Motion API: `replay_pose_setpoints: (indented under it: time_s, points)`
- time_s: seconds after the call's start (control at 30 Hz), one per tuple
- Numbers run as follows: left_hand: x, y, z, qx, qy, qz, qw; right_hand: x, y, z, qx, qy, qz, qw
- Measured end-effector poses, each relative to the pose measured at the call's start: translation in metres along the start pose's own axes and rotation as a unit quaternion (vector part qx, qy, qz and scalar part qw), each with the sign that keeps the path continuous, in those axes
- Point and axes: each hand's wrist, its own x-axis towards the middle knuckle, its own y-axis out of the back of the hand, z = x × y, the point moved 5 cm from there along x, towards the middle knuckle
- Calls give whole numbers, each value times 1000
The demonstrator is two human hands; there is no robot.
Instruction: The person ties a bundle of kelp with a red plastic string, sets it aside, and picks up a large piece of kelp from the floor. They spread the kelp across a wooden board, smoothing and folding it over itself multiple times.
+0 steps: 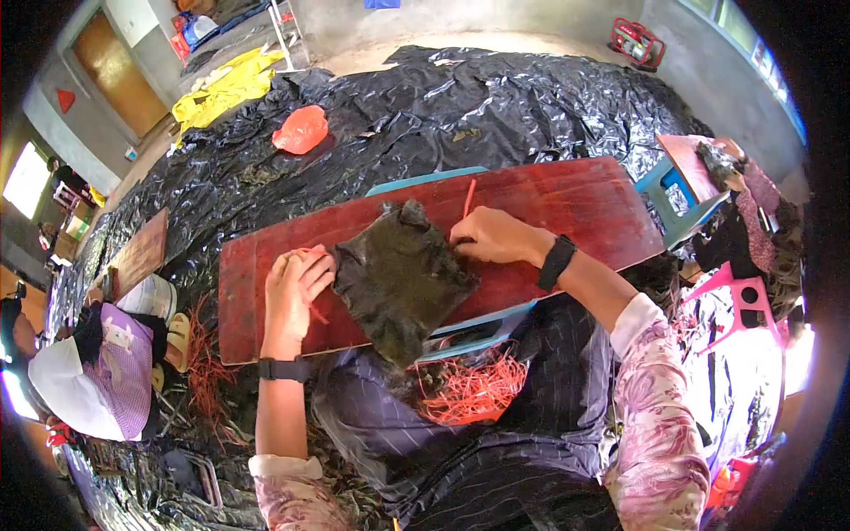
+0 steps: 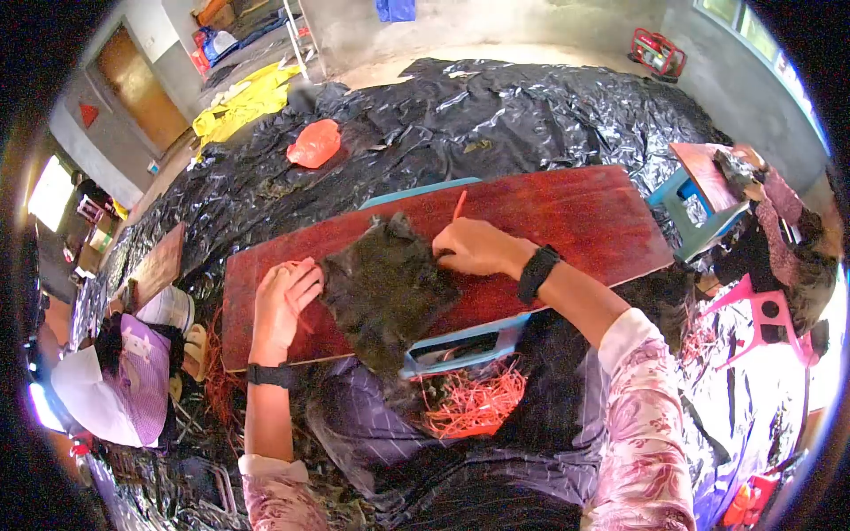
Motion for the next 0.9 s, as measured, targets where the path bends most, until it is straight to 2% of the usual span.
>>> replay_pose_setpoints:
  time_s: [0.07, 0.13, 0.17, 0.27, 0.3, 0.37, 0.4, 0.43, 0.47, 0.5, 0.53, 0.57, 0.6, 0.67, 0.7, 0.77, 0.8, 0.87, 0.9]
  points:
    - [0, 3, 13, 161, -33, 53, 985, -14, 9, 15, -46, -28, 9, 999]
    - [-11, 13, 23, 200, -30, 87, 975, -16, 18, 44, -158, -16, 80, 984]
    - [-17, 25, 24, 208, -28, 100, 973, -17, 17, 56, -167, 13, 127, 978]
    - [-36, 56, 23, 241, -12, 140, 960, -23, 26, 49, -219, 33, 186, 957]
    - [-43, 63, 22, 263, 2, 165, 951, -23, 27, 45, -218, 34, 187, 957]
    - [-54, 69, 22, 287, 7, 175, 942, -22, 22, 48, -281, -93, 119, 948]
    - [-58, 70, 24, 309, 13, 185, 933, -21, 20, 49, -279, -93, 120, 948]
    - [-64, 69, 26, 315, 16, 199, 928, -20, 20, 56, -130, -133, 141, 972]
    - [-67, 68, 29, 315, 16, 199, 928, -21, 18, 62, 21, -170, 158, 972]
    - [-71, 69, 30, 325, 21, 205, 923, -20, 18, 61, 21, -169, 157, 973]
    - [-75, 71, 31, 335, 26, 211, 918, -20, 15, 65, 199, -202, 163, 945]
    - [-78, 76, 30, 337, 18, 214, 917, -20, 9, 67, 371, -229, 163, 885]
    - [-82, 77, 30, 335, 17, 216, 917, -18, 8, 66, 370, -227, 161, 886]
    - [-91, 78, 30, 359, 25, 226, 905, -18, 4, 68, 511, -224, 213, 802]
    - [-96, 79, 30, 359, 25, 227, 905, -17, 2, 71, 511, -224, 212, 803]
    - [-107, 79, 30, 364, 30, 220, 905, -18, -3, 80, 566, -227, 241, 755]
    - [-112, 80, 29, 363, 29, 220, 905, -17, -5, 80, 566, -226, 241, 755]
    - [-123, 82, 29, 414, 45, 225, 881, -16, -5, 80, 611, -205, 293, 706]
    - [-128, 81, 30, 430, 39, 227, 873, -15, -6, 80, 611, -204, 293, 706]
